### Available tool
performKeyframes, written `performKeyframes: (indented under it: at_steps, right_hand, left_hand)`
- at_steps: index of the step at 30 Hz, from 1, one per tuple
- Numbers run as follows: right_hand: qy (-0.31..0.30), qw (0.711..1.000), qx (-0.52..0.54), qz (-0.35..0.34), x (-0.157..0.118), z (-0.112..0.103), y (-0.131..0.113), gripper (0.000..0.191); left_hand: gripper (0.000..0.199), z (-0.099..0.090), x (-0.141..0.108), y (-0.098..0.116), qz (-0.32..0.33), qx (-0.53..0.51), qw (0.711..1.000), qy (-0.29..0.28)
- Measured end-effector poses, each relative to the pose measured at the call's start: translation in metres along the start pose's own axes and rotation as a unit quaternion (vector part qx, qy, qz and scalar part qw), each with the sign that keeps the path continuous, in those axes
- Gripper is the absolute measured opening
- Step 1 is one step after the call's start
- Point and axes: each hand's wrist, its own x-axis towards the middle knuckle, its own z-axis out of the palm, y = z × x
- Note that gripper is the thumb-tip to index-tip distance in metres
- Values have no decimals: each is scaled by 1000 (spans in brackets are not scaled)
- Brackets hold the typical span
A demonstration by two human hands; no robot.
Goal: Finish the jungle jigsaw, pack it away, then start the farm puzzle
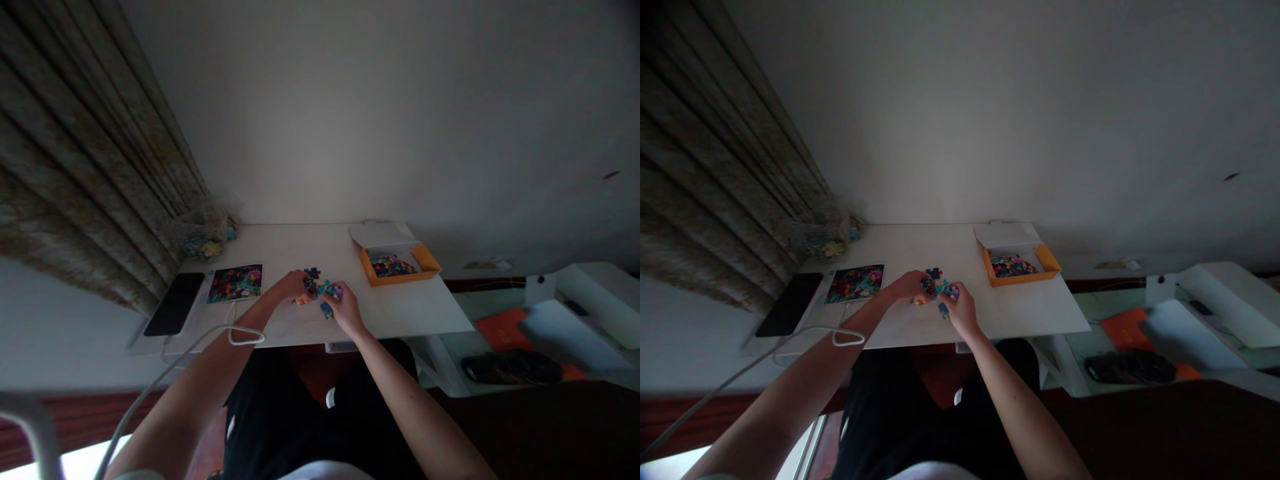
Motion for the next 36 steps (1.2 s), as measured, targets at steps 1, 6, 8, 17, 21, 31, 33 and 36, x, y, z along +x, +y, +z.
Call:
performKeyframes:
  at_steps: [1, 6, 8, 17, 21, 31, 33, 36]
  right_hand:
    - [4, 1000, 5, 0, 0, 0, 0, 34]
    - [65, 993, 93, 37, 9, 1, -3, 42]
    - [94, 983, 146, 54, 13, 3, -6, 46]
    - [200, 951, 229, 49, 15, 18, -27, 47]
    - [210, 954, 205, 57, 12, 22, -33, 45]
    - [188, 957, 211, 70, 13, 11, -38, 45]
    - [188, 957, 207, 72, 13, 11, -37, 45]
    - [201, 956, 193, 90, 14, 15, -35, 45]
  left_hand:
    - [22, 2, 1, -1, 0, -17, 1000, 12]
    - [25, 16, 1, -5, -16, -187, 979, 72]
    - [26, 27, -2, -2, -25, -300, 949, 92]
    - [47, 91, -16, 42, -22, -671, 715, 195]
    - [47, 110, -18, 60, -12, -701, 668, 249]
    - [34, 123, -24, 78, -3, -576, 720, 387]
    - [31, 122, -25, 82, -16, -562, 727, 394]
    - [29, 122, -24, 87, -43, -554, 737, 385]
